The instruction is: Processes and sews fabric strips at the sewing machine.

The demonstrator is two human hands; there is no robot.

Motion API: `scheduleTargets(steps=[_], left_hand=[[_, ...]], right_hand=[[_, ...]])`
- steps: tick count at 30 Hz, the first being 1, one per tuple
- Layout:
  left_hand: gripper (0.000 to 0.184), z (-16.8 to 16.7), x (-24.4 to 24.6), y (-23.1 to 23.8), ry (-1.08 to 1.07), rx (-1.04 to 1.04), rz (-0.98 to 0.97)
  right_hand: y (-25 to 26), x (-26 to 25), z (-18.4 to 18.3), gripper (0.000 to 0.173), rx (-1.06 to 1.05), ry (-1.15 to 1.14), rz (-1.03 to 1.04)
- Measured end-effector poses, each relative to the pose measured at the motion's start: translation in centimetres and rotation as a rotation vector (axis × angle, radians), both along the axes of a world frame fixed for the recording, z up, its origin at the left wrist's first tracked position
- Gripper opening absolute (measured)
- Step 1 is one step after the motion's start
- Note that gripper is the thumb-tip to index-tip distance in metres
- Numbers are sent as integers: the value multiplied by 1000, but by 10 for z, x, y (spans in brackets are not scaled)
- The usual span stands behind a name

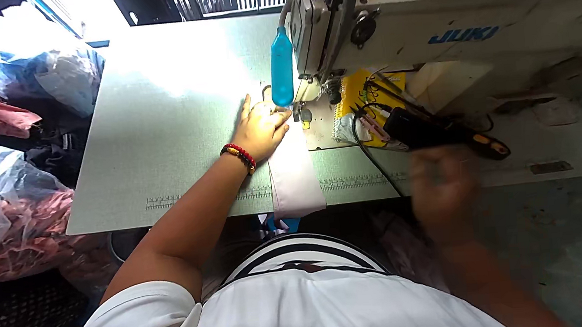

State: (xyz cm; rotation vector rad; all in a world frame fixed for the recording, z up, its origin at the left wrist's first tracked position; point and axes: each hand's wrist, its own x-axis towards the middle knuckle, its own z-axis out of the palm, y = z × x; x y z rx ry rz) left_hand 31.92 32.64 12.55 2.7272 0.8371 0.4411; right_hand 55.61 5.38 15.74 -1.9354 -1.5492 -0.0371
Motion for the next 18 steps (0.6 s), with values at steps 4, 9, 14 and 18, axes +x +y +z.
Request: scheduleTargets(steps=[4,9,14,18], left_hand=[[29,21,-21,-43,-426,-71,122],[14,32,-97,-162,-626,-787,34],[22,-23,-119,-197,-263,-1072,343],[42,-35,-96,-194,-116,-1052,374]], right_hand=[[-29,-64,-40,31,-188,353,553],[-21,-56,-62,38,-634,612,257],[-3,-78,-71,53,-700,708,100],[-1,-90,-75,43,-608,841,77]])
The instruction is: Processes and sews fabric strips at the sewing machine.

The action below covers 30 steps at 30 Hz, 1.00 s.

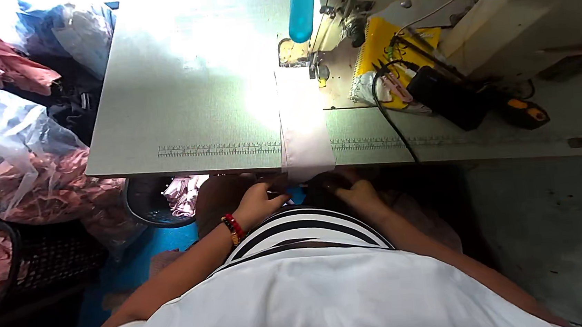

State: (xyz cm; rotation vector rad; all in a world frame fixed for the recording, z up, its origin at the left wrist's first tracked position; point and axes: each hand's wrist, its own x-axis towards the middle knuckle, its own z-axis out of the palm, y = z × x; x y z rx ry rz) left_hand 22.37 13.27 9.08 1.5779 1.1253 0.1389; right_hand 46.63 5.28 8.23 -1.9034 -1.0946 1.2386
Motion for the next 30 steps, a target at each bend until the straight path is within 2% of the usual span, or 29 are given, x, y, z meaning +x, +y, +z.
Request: scheduleTargets(steps=[3,5,6,8,10,13,15,18,22,24,26,28,30], left_hand=[[29,-8,6,-4,74,77,58],[31,-15,3,-7,27,134,70],[35,-18,2,-8,-16,146,55],[34,-20,6,-9,-131,130,33],[19,-14,8,-10,-264,72,14],[14,13,-5,-12,-382,114,-98],[14,30,-19,-14,-416,207,-83],[12,32,-41,-6,-388,298,-16],[9,28,-58,2,-429,100,85],[10,29,-61,6,-286,146,70],[21,21,-65,8,115,408,13],[25,11,-63,-3,334,658,-17],[29,6,-57,-24,286,787,-42]], right_hand=[[0,-7,-12,46,76,34,-49],[-1,-11,-20,56,94,76,-43],[-1,-13,-24,54,113,103,-37],[-3,-15,-30,37,182,138,-22],[-6,-16,-30,23,243,196,20],[-14,-10,-23,13,338,324,191],[-14,-8,-15,9,353,415,315],[-6,-12,-19,14,273,369,346],[7,-23,-34,37,108,182,199],[13,-26,-39,52,128,164,149],[20,-31,-34,55,175,155,157],[26,-34,-29,45,214,166,191],[29,-36,-29,30,263,203,197]])
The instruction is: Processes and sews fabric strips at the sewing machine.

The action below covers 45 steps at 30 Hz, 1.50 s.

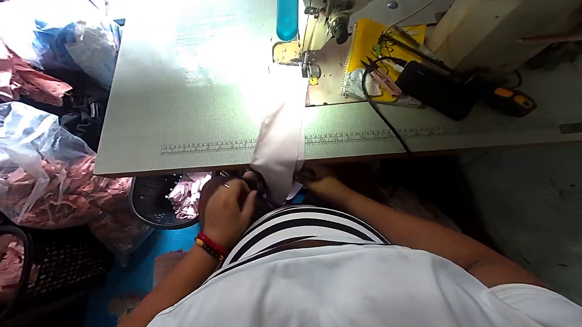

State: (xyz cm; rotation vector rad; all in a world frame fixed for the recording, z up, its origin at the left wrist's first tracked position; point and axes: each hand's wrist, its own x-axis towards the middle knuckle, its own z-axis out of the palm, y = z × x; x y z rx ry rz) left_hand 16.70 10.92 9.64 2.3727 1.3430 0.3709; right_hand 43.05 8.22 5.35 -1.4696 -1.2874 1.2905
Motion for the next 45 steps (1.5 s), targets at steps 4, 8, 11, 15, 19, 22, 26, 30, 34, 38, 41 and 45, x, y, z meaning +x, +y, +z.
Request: scheduleTargets(steps=[4,8,11,15,19,22,26,30,34,38,41,45], left_hand=[[43,-2,24,2,-36,-423,-186],[62,-6,61,11,136,-436,-61],[52,-11,73,9,72,-303,-59],[35,-29,75,12,-166,-299,-103],[26,-37,64,14,-348,-365,-113],[13,-36,49,12,-409,-419,-51],[11,-22,26,4,-569,-495,-11],[20,18,8,-10,-888,-554,143],[23,77,2,-12,-870,-438,253],[21,131,-6,5,-460,-286,43],[38,171,-3,6,-63,37,-179],[27,199,-2,6,158,226,-322]], right_hand=[[-1,-9,-1,14,-10,132,12],[1,-16,3,6,-33,94,58],[-3,-15,4,11,-28,34,67],[-6,-15,4,11,14,52,62],[-9,-10,8,8,14,82,49],[-10,-3,7,11,17,148,75],[-12,4,22,14,26,290,88],[-18,11,48,12,28,372,254],[-23,5,82,7,50,373,319],[-28,-17,116,17,225,210,466],[-30,-37,135,21,377,234,583],[-24,-63,150,9,261,461,465]])
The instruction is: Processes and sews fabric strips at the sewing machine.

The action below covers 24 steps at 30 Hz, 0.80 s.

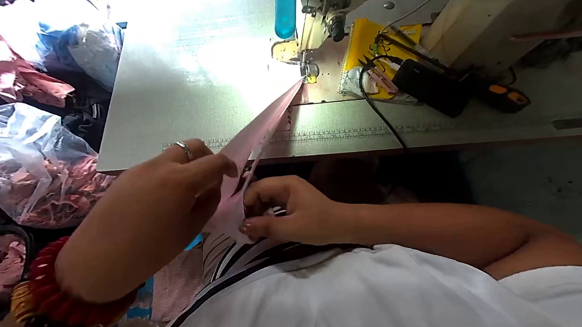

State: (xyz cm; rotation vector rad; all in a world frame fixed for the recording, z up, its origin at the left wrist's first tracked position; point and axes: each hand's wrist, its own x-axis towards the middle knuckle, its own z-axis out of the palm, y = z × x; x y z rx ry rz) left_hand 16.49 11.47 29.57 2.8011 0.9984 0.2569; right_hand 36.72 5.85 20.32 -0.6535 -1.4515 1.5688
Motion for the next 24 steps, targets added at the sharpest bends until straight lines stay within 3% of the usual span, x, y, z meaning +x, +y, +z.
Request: scheduleTargets(steps=[7,11,13,15,19,24], left_hand=[[25,9,-5,16,41,72,57],[27,0,-7,17,39,14,40],[28,2,-7,17,30,17,43],[29,7,-2,13,7,28,33],[26,5,11,-5,17,53,-12],[25,7,6,-7,97,99,23]], right_hand=[[-2,13,-23,8,-238,77,29],[-13,40,-38,37,-618,322,91],[-13,40,-33,22,-701,272,94],[-14,34,-22,15,-611,184,58],[-18,25,-15,18,-151,0,-52],[-14,13,-2,18,0,-137,-120]])
